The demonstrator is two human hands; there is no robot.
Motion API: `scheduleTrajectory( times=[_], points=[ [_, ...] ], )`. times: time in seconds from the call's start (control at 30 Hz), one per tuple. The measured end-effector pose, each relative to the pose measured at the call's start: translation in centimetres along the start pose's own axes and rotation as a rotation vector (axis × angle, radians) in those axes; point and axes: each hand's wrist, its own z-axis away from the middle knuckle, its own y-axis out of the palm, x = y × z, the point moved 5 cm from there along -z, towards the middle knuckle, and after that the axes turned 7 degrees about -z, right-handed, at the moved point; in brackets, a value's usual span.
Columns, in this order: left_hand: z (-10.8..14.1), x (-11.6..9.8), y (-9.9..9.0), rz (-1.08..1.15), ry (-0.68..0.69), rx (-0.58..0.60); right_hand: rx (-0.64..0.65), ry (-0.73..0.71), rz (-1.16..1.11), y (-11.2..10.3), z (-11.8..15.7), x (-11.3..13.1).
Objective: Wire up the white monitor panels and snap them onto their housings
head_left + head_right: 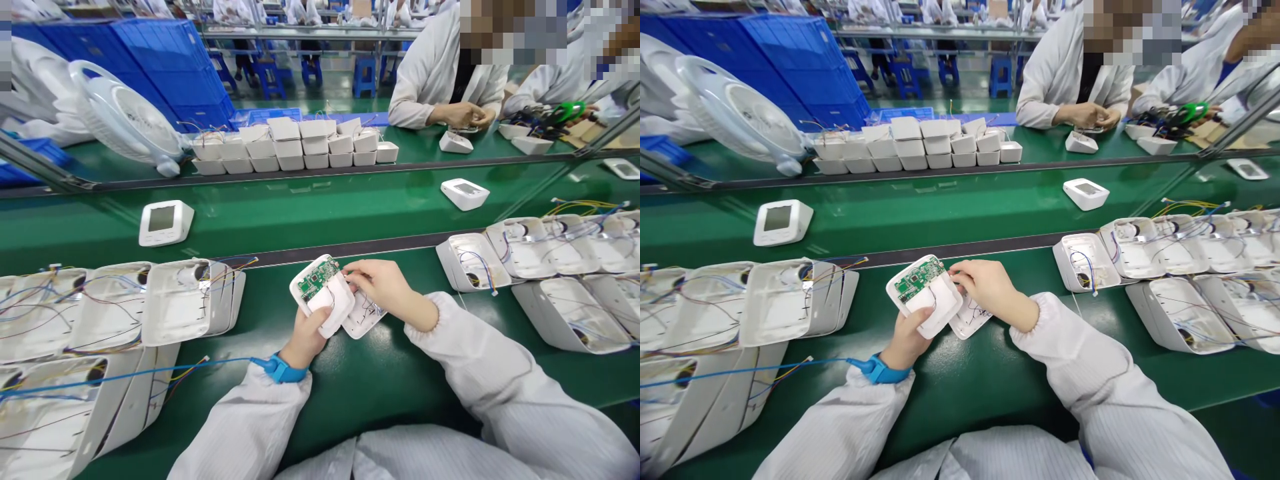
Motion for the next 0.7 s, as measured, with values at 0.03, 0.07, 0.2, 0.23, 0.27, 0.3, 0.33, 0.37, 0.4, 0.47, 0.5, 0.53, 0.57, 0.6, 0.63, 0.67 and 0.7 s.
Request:
scheduleTrajectory(
  times=[0.03, 0.07, 0.2, 0.23, 0.27, 0.3, 0.33, 0.37, 0.4, 0.47, 0.5, 0.53, 0.57, 0.6, 0.63, 0.67, 0.7],
  points=[
    [0.0, 0.0, 0.1, 0.016, -0.007, 0.008, -0.011, -0.004, 0.071, 0.1, 0.1, -0.1],
    [0.0, 0.0, 0.1, 0.029, -0.016, 0.018, -0.014, -0.003, 0.138, 0.2, 0.2, -0.2],
    [0.0, -0.2, 0.4, 0.027, -0.03, 0.011, 0.038, -0.092, 0.38, 0.8, 0.7, -0.1],
    [0.0, -0.3, 0.4, 0.019, -0.025, 0.001, 0.054, -0.127, 0.415, 1.0, 0.7, 0.1],
    [0.0, -0.4, 0.5, 0.013, -0.023, -0.004, 0.065, -0.16, 0.441, 1.1, 0.7, 0.1],
    [0.0, -0.4, 0.5, 0.009, -0.026, -0.004, 0.075, -0.188, 0.462, 1.1, 0.7, 0.2],
    [-0.1, -0.4, 0.5, 0.009, -0.029, -0.003, 0.082, -0.21, 0.481, 1.1, 0.7, 0.2],
    [-0.1, -0.3, 0.5, 0.009, -0.031, -0.005, 0.091, -0.225, 0.501, 1.1, 0.6, 0.2],
    [-0.1, -0.3, 0.4, 0.008, -0.031, -0.009, 0.099, -0.229, 0.524, 1.1, 0.5, 0.1],
    [-0.2, 0.0, 0.2, -0.008, -0.028, -0.002, 0.124, -0.206, 0.57, 0.9, 0.3, 0.1],
    [-0.2, 0.2, 0.1, -0.025, -0.024, 0.01, 0.135, -0.185, 0.582, 0.9, 0.2, 0.1],
    [-0.3, 0.4, -0.1, -0.05, -0.015, 0.02, 0.139, -0.16, 0.578, 0.7, 0.2, 0.3],
    [-0.3, 0.5, -0.4, -0.081, 0.001, 0.019, 0.139, -0.135, 0.552, 0.6, 0.2, 0.6],
    [-0.3, 0.7, -0.8, -0.114, 0.022, 0.006, 0.139, -0.114, 0.501, 0.4, 0.2, 1.0],
    [-0.3, 0.9, -1.1, -0.147, 0.043, -0.014, 0.137, -0.098, 0.433, 0.3, 0.3, 1.4],
    [-0.2, 1.0, -1.5, -0.177, 0.061, -0.032, 0.134, -0.086, 0.358, 0.1, 0.4, 1.9],
    [-0.2, 1.2, -1.7, -0.203, 0.069, -0.039, 0.134, -0.08, 0.288, 0.0, 0.5, 2.4]
  ],
)
